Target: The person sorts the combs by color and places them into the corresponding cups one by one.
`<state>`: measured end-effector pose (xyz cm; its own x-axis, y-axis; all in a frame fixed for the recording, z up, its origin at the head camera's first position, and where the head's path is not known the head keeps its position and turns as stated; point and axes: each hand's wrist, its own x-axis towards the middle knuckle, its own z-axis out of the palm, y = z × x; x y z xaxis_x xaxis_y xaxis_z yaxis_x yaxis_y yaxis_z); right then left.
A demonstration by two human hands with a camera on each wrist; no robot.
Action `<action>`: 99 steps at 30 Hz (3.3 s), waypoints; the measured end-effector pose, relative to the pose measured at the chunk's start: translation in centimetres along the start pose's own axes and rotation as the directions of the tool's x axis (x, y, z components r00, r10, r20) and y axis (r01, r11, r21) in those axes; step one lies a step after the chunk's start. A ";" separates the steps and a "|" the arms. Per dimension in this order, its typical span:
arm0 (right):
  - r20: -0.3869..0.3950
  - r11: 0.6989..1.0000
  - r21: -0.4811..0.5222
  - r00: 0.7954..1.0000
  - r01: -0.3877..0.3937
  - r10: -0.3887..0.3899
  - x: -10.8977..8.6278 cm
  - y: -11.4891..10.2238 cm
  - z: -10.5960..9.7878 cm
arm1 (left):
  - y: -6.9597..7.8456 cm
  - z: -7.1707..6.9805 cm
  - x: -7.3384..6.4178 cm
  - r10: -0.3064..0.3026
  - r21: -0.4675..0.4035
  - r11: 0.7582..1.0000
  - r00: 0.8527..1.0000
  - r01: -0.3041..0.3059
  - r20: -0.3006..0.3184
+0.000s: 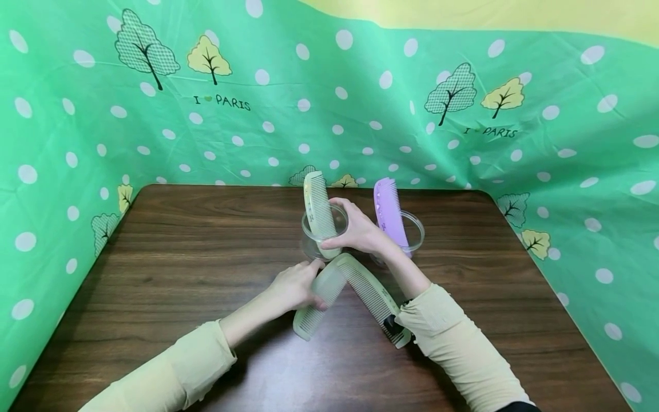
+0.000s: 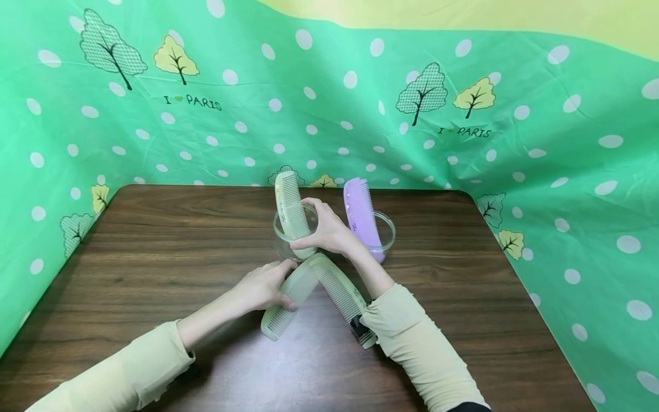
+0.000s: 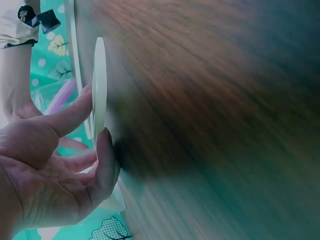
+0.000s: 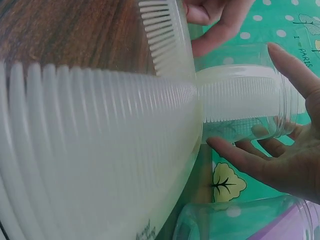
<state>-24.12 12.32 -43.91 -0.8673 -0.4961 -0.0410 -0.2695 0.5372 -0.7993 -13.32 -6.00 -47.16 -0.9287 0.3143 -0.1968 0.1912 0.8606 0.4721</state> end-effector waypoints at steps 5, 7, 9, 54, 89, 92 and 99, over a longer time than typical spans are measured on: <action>0.009 1.000 0.004 1.000 -0.004 0.004 -0.1 0.1 -0.3 | -0.6 -0.4 -0.5 0.005 -0.015 1.000 1.000 -0.005 0.009; 0.015 1.000 0.006 1.000 -0.007 0.007 -0.1 0.2 -0.4 | -0.8 -0.7 -0.8 0.011 -0.016 1.000 1.000 -0.011 0.010; 0.023 1.000 0.014 1.000 -0.007 0.007 -0.2 0.2 -0.5 | -1.0 -1.0 -1.2 0.012 -0.010 1.000 1.000 -0.011 0.010; 0.063 0.998 0.039 0.996 0.053 -0.055 -0.4 1.1 -1.8 | -3.5 -10.1 -3.2 0.131 -0.335 0.903 0.916 -0.268 -0.380; 0.082 0.999 0.016 0.996 0.036 -0.038 -0.7 1.6 -2.3 | 0.6 -7.4 5.5 -0.033 -0.553 0.709 0.763 -0.438 -0.646; 0.083 0.999 0.029 0.996 0.034 -0.036 -0.8 1.5 -2.3 | 0.7 -7.0 5.8 -0.028 -0.550 0.714 0.767 -0.434 -0.641; 0.087 1.000 0.014 0.996 0.019 -0.020 -0.8 1.6 -2.4 | 0.7 -6.1 6.2 -0.006 -0.498 0.771 0.778 -0.397 -0.628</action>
<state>-24.88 15.24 -43.70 -0.8219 -0.5644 -0.0769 -0.2802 0.5182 -0.8081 -20.87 -5.95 -42.81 -0.9231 -0.0122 0.3843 0.3577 0.3398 0.8698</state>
